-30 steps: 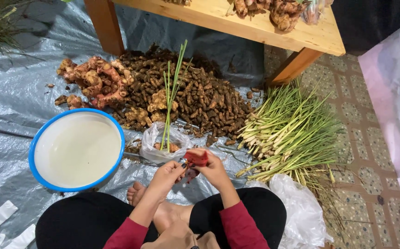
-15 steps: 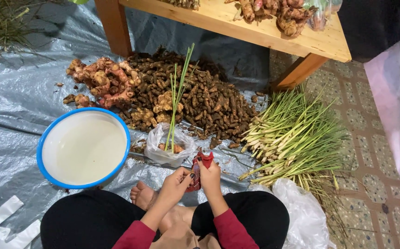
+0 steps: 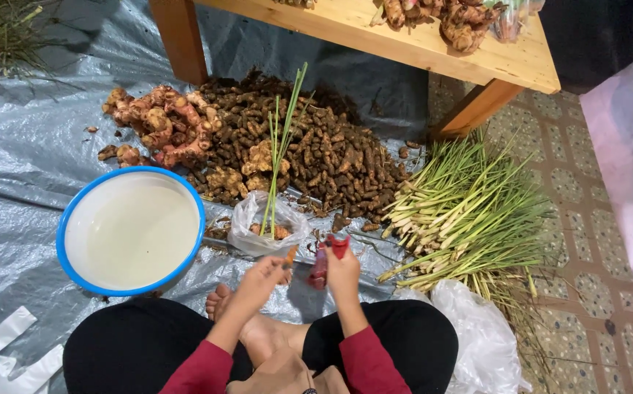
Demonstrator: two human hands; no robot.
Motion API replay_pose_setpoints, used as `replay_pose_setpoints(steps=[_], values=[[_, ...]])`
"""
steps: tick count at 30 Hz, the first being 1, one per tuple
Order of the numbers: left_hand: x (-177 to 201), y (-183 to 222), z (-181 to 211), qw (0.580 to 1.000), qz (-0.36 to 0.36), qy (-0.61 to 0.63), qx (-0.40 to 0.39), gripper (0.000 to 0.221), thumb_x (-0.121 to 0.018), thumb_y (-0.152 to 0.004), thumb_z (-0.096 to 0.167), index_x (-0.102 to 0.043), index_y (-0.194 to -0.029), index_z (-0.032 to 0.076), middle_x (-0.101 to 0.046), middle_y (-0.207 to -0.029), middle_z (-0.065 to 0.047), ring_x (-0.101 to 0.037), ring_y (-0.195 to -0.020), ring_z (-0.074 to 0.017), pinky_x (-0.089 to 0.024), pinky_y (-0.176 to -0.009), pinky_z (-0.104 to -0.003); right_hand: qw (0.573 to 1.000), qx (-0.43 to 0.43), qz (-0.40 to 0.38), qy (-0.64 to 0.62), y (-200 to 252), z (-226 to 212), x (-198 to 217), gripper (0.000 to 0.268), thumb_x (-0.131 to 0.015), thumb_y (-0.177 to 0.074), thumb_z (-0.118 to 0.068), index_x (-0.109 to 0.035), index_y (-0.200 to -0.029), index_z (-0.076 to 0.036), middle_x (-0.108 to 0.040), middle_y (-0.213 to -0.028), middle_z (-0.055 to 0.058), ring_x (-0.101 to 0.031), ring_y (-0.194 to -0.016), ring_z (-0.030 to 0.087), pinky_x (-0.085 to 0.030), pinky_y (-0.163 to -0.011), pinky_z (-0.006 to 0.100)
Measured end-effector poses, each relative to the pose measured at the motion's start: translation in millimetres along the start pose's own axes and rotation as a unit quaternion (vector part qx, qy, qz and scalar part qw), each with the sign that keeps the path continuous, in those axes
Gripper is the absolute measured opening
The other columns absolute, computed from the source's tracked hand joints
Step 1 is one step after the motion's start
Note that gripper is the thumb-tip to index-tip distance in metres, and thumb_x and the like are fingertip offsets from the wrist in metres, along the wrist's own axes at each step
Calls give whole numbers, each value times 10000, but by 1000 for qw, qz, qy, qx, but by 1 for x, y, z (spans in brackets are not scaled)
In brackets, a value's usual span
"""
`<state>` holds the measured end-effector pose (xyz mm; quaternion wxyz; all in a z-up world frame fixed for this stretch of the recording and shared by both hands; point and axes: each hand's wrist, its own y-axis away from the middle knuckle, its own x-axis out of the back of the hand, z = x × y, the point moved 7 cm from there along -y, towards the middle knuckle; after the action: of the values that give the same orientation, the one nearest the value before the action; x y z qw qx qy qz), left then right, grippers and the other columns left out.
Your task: The person sorts ginger and turmeric roots from a large pile on the floor, placing several pieces into a plastic bag by hand. They also handle bundles of lemongrass nearby.
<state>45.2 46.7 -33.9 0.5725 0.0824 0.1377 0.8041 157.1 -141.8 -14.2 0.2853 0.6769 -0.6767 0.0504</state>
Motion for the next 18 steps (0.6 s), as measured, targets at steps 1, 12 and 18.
replay_pose_setpoints(steps=[1, 12, 18], values=[[8, -3, 18, 1000, 2, 0, -1, 253, -611, -974, 179, -720, -1159, 45, -755, -778, -120, -652, -742, -162, -512, -712, -319, 1000, 1, -1, 0, -6, 6, 5, 260, -743, -886, -275, -759, -1042, -68, -760, -940, 173, -703, -982, 354, -494, -910, 474], [64, -102, 62, 892, 34, -434, -120, 194, -681, -917, 103, -772, -1088, 89, -760, -921, -163, -742, -889, -334, -591, -810, -399, 995, -13, 65, -70, -31, 47, 49, 304, -787, -890, -342, -773, -1106, -128, -770, -999, 97, -689, -1038, 245, -483, -995, 446], [51, -182, -22, 816, -37, -569, -95, 174, -643, -903, 164, -809, -957, 174, -674, -1033, -166, -720, -969, -384, -599, -835, -468, 993, -13, 72, -98, -41, 63, 60, 309, -771, -915, -318, -765, -1135, -101, -760, -1025, 123, -678, -1045, 234, -492, -985, 448]])
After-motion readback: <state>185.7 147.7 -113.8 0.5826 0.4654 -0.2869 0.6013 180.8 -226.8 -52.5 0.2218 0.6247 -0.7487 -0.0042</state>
